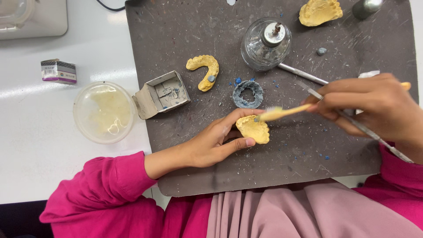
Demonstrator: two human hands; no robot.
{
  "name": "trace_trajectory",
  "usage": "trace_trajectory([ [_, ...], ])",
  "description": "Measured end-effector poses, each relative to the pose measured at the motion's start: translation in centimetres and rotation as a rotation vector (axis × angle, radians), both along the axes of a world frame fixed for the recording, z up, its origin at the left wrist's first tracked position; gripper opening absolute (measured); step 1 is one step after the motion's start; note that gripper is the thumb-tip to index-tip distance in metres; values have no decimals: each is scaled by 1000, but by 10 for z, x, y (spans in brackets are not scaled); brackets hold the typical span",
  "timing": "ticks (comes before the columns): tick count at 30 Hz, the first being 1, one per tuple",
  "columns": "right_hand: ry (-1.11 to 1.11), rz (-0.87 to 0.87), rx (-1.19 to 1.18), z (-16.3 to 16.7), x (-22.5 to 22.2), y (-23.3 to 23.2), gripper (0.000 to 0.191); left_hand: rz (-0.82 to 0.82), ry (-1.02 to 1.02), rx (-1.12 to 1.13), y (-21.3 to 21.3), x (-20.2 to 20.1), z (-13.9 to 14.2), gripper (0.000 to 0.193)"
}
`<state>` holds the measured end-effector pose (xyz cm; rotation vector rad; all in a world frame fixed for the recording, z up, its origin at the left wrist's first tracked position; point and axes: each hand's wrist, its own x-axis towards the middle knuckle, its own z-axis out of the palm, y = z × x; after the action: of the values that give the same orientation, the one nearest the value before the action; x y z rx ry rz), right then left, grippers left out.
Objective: The person holds a yellow dental impression model on a bench and uses a metal probe to pick and scrape small blue wax pieces off the teeth, occasionally repositioning the model and brushing it with a toothbrush.
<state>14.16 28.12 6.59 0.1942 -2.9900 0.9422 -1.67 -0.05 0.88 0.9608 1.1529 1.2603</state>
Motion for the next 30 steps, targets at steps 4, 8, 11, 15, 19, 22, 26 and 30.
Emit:
trace_trajectory([
  [4, 115, -181, 29, 3, 4, 2, 12, 4, -56, 5, -2, -1, 1, 59],
  [8, 83, -98, 12, -7, 3, 1, 11, 4, -99, -48, 1, 1, -2, 63],
  [11, -32, -39, -69, -16, 2, -2, 13, -11, -100, -49, 0, 1, -1, 66],
  [15, -49, 95, -162, -15, 1, 5, 15, -12, -127, 6, -1, 1, 2, 65],
  [19, -23, 55, -104, -18, 0, 4, 13, -35, -127, 8, -1, -2, 4, 65],
  [22, -104, 88, -142, -19, -1, 1, 14, -39, -175, -32, 0, -1, 5, 66],
  [26, -54, 33, -39, -16, -5, -1, 11, -56, -97, -19, 0, -4, 4, 64],
  [30, -22, 87, -112, -13, -9, -8, 13, -63, -230, 3, 1, -3, 3, 65],
])
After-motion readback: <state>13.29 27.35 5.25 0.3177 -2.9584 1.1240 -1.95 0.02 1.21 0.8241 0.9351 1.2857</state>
